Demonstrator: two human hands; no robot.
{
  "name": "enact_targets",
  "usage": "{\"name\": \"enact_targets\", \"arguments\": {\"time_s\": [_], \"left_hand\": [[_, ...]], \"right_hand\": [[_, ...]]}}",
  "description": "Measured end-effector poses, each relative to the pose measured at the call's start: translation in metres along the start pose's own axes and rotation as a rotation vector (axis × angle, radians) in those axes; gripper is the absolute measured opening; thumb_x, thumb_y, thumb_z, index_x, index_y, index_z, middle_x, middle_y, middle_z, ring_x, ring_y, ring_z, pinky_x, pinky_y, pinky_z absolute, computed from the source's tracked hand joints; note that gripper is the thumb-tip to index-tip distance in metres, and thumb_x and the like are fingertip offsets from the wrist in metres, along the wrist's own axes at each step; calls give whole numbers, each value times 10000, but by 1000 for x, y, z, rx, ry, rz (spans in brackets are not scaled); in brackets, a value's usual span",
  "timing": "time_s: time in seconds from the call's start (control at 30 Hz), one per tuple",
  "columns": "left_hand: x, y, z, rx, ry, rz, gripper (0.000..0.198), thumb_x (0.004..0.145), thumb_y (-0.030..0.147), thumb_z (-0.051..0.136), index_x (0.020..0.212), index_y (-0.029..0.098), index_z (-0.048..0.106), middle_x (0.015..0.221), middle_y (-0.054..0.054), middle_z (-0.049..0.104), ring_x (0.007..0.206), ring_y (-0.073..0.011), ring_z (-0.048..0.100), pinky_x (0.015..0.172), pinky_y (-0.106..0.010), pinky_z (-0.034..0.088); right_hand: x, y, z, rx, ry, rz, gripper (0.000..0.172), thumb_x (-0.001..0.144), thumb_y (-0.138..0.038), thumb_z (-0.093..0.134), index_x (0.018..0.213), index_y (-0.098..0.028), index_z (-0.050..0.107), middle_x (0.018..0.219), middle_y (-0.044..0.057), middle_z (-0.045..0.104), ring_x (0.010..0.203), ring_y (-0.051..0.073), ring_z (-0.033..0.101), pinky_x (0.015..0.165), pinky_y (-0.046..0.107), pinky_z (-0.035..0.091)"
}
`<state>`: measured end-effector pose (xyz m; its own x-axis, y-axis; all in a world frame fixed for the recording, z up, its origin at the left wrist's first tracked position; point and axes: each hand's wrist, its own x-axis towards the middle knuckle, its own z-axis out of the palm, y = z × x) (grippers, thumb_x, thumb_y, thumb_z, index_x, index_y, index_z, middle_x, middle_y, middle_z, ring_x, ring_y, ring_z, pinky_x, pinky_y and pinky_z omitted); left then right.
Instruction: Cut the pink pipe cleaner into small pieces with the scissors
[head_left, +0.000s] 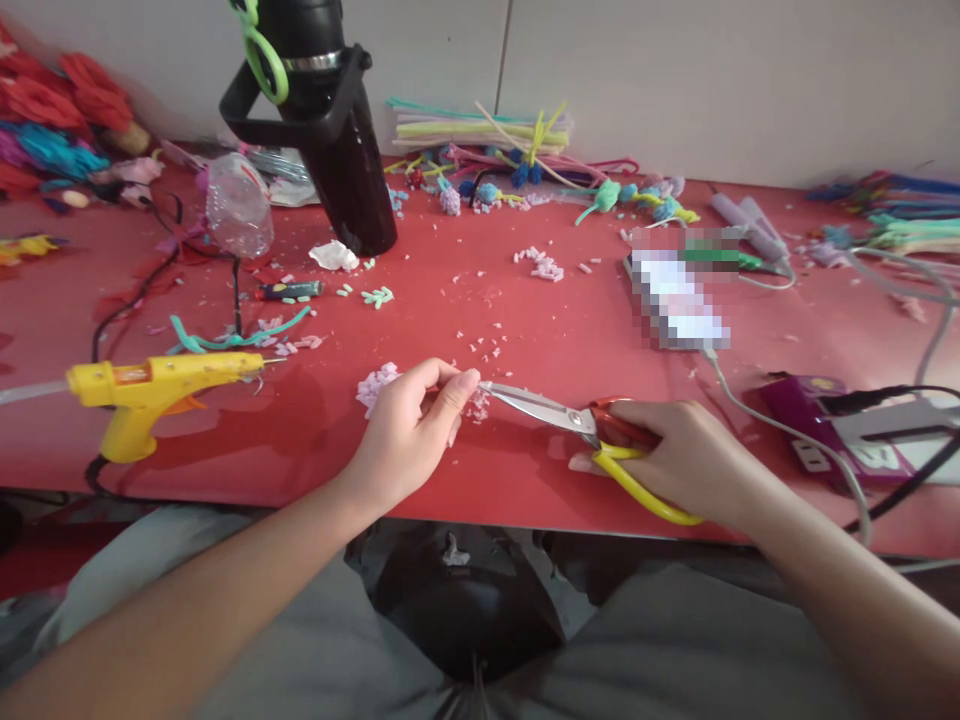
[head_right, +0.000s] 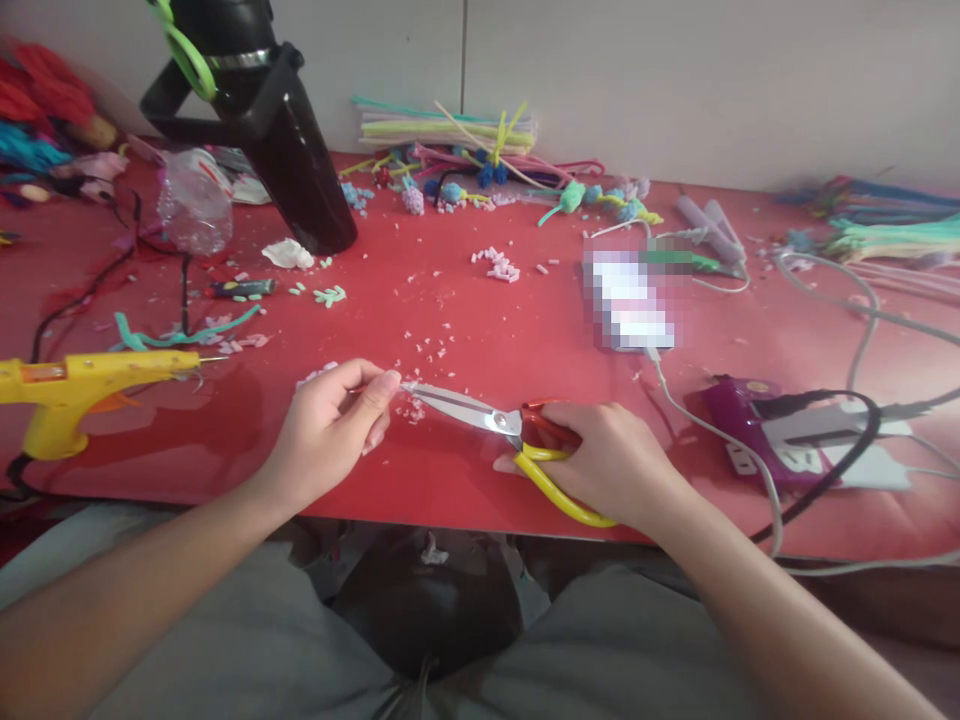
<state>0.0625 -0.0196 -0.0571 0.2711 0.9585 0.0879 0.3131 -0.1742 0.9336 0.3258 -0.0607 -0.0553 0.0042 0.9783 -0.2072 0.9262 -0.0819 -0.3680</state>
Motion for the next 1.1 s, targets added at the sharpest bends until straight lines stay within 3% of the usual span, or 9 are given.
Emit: {"name": "enact_targets", "arguments": {"time_s": [0.87, 1.1], "left_hand": [[0, 0, 1, 22, 4, -12, 373, 995, 414, 518, 700, 187, 487, 502, 56, 464, 458, -61, 435, 479, -205, 373], [1, 2, 1, 14, 10, -3, 432, 1011, 416, 476, 646, 197, 403, 493, 55, 429, 445, -64, 422, 467, -227, 357]], "right_hand": [[1, 2, 2, 16, 16, 6, 631, 648, -760, 650, 591, -227, 316, 562, -48, 284, 583, 131, 209, 480, 247, 265], [-2, 4, 2, 22, 24, -18, 587, 651, -736, 652, 609, -236, 347, 582, -41, 319, 549, 125, 242, 489, 253, 277]]}}
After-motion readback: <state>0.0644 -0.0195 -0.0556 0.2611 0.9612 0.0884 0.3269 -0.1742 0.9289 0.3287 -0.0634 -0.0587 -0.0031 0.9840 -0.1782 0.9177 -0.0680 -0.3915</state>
